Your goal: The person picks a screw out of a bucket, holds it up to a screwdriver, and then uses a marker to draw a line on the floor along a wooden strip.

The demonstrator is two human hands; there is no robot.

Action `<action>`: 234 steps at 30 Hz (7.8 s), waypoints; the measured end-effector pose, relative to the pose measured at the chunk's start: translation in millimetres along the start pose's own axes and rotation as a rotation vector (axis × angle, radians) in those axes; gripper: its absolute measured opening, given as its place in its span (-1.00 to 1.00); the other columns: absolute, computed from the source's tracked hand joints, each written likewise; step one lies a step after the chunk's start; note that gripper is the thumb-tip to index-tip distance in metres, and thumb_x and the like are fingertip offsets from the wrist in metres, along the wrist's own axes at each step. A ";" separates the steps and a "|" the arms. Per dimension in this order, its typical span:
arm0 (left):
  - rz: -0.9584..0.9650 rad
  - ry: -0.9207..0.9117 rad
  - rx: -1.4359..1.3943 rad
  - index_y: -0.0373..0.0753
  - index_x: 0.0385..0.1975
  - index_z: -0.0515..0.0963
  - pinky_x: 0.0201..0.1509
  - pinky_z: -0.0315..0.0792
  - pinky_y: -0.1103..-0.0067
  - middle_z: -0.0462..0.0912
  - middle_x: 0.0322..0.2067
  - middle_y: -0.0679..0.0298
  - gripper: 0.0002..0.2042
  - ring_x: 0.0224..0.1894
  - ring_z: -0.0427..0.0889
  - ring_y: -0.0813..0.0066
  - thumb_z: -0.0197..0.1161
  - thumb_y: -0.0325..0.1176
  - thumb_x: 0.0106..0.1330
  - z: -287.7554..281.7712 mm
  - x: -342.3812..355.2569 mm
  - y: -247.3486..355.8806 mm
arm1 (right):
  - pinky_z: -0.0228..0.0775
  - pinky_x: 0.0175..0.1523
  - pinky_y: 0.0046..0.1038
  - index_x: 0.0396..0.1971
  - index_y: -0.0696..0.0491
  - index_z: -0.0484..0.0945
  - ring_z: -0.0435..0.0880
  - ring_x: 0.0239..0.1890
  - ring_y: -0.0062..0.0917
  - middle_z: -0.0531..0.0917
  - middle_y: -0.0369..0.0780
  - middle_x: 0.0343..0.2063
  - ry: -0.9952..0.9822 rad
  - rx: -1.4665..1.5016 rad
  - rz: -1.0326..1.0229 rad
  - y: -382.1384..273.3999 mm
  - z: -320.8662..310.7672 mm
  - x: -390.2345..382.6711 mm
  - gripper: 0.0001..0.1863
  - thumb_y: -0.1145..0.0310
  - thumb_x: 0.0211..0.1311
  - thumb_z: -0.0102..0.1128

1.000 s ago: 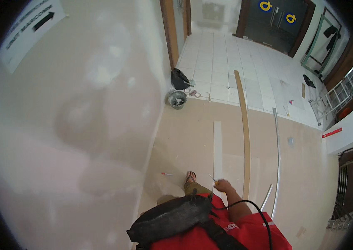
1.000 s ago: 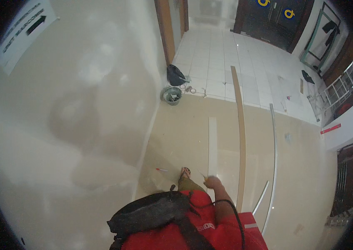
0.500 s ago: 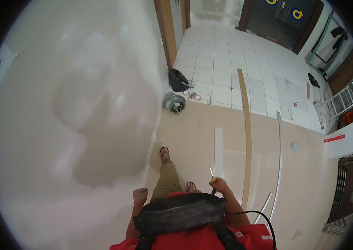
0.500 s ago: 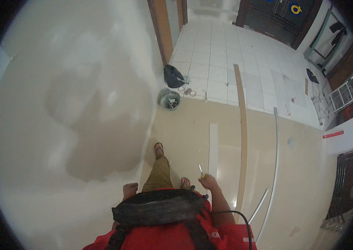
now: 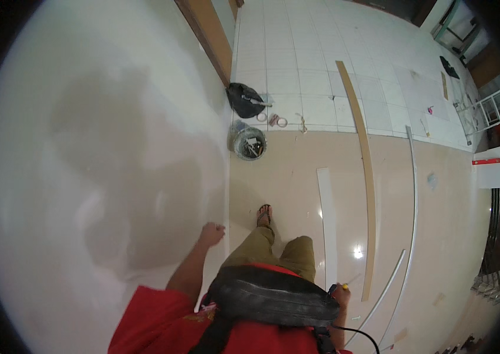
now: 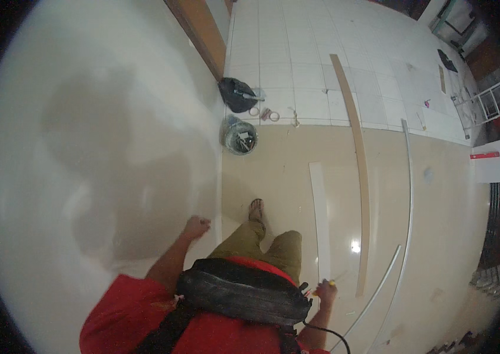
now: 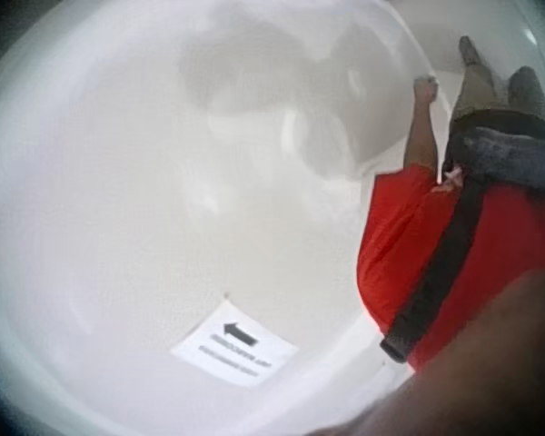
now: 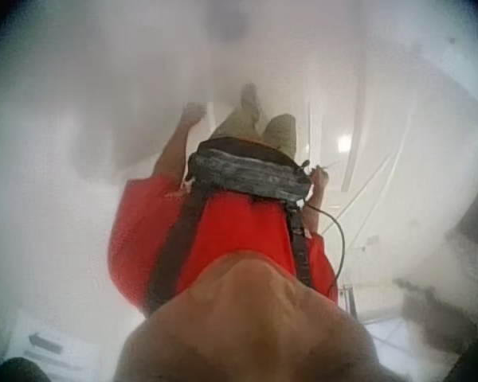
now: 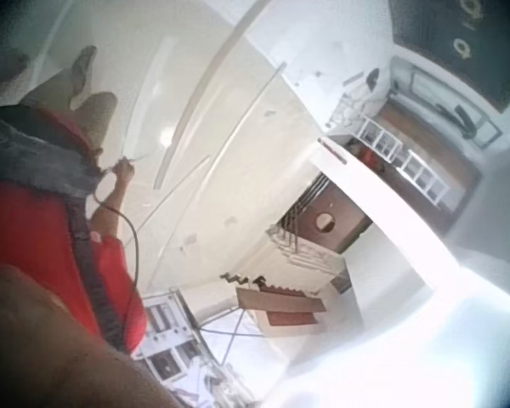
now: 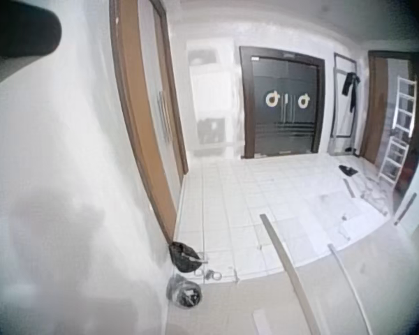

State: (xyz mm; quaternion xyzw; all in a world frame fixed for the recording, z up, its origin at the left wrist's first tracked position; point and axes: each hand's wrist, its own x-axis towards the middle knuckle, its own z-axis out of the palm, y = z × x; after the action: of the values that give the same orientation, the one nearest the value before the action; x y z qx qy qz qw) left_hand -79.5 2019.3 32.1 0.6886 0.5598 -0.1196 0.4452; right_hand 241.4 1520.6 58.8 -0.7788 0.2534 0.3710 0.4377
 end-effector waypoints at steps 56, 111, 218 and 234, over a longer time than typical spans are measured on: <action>0.040 0.116 0.945 -0.31 -0.10 0.71 0.15 0.53 0.26 0.70 -0.02 -0.07 -0.63 0.07 0.68 -0.04 0.15 -0.14 0.37 90.4 859.8 -100.6 | 0.35 -0.24 -0.45 -0.33 0.04 0.40 0.42 -0.41 -0.60 0.42 -0.35 -0.47 0.336 -0.264 -0.377 86.4 134.0 693.1 -0.73 0.16 0.50 0.04; 0.872 0.058 0.262 -0.30 -0.04 0.60 0.16 0.47 0.16 0.68 -0.08 -0.11 -0.72 0.05 0.62 -0.19 0.09 -0.37 0.33 116.1 809.2 -35.1 | 0.45 -0.20 -0.42 0.12 0.13 0.41 0.59 -0.12 -0.48 0.60 -0.09 0.01 0.545 0.206 -0.302 78.2 183.2 354.3 -0.36 -0.13 0.37 0.23; 0.653 0.139 0.691 -0.37 -0.36 0.73 -0.08 0.57 0.24 0.75 -0.33 -0.08 -0.45 -0.22 0.75 -0.03 0.44 0.13 0.07 3.3 794.5 67.5 | 0.46 -0.47 -0.57 -0.09 0.09 0.46 0.63 -0.38 -0.61 0.62 -0.22 -0.27 0.574 0.028 -0.333 52.0 226.1 339.9 -0.56 -0.01 0.36 0.21; 1.552 0.130 0.713 -0.35 -0.54 0.69 -0.28 0.54 0.16 0.65 -0.54 -0.15 -0.46 -0.41 0.69 -0.12 0.30 0.14 0.20 194.5 593.5 316.5 | 0.30 -0.54 -0.47 -0.44 0.13 0.51 0.45 -0.65 -0.62 0.54 -0.30 -0.60 0.828 0.022 -0.641 -22.3 298.8 314.0 -0.72 0.21 0.31 0.20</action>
State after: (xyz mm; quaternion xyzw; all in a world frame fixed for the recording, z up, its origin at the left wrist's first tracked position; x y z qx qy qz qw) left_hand 467.7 2275.8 -321.7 0.9812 -0.1166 0.0899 0.1248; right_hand 338.3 1769.4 -283.3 -0.8941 0.1581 -0.1230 0.4006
